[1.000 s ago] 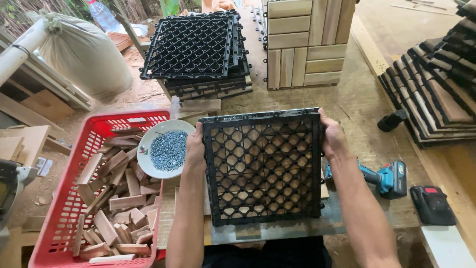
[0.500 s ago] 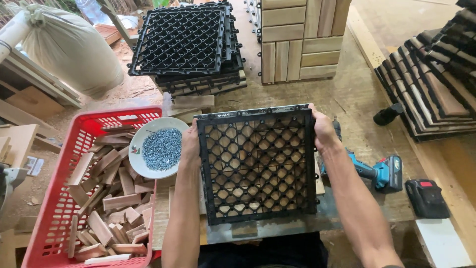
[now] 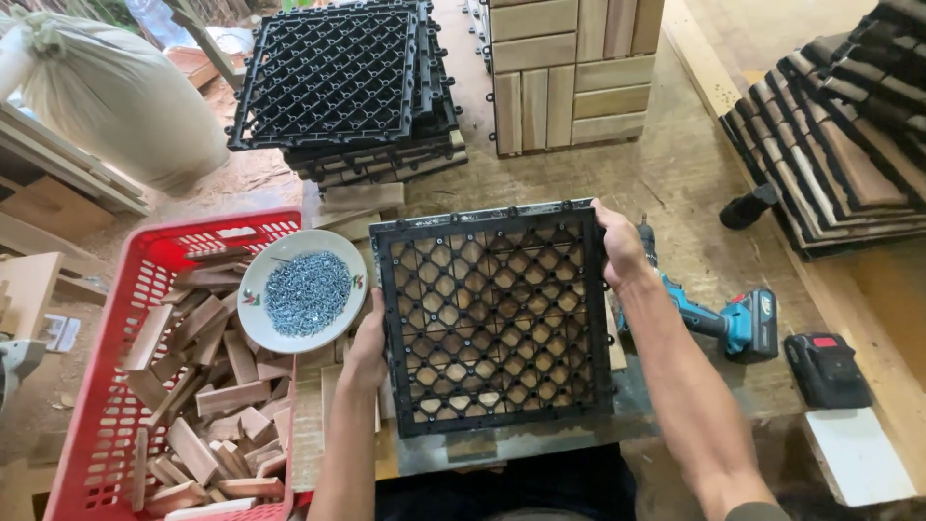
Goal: Assembling wooden deck tiles by fastening wooden slats to a plastic grid base using a power drill and screws.
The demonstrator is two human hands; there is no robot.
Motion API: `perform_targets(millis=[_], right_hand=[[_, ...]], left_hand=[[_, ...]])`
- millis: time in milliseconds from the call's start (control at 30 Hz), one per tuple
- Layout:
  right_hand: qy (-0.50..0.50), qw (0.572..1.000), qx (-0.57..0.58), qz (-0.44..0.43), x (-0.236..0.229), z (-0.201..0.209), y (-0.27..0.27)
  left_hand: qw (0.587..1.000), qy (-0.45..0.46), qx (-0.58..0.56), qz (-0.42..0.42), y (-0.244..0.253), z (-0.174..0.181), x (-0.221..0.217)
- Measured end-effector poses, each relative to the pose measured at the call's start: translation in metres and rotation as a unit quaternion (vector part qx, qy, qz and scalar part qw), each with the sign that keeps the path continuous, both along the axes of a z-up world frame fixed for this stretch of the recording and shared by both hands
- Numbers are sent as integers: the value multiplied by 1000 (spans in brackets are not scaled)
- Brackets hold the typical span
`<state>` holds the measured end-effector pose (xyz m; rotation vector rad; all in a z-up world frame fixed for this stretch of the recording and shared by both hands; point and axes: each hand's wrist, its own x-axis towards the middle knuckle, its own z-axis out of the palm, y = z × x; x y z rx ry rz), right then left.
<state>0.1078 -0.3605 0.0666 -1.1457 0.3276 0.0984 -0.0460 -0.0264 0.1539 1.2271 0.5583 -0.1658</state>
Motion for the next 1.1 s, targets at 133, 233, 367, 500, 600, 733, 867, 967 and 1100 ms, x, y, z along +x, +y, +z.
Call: perform_targets(millis=[133,233,367,500,600,733,867,967,1100], right_hand=[[27,999,21,13,0,-1,3],[55,998,15,27,-6,11,6],[73,997,27,30,-22,29,19],[44,988,131,66,31,-58,-19],[49,988,132,62,21,-51,-18],[43,990,122,64,35,-62,-19],[49,998,42,18,33,-60,-7],[46,999,-2,-16,27,-41,1],[36,998,-38,-26,6,6,28]], left_hand=[[999,-36,10,26,17,-74,0],[996,-79,18,26,28,-115,13],[994,-92,5,51,37,-144,8],[992,-106,-9,64,33,-135,9],[991,-114,-15,71,30,-134,9],[992,-106,-5,72,28,-128,9],[993,-86,43,65,32,-129,12],[992,-78,71,64,34,-143,23],[989,-55,122,69,39,-170,31]])
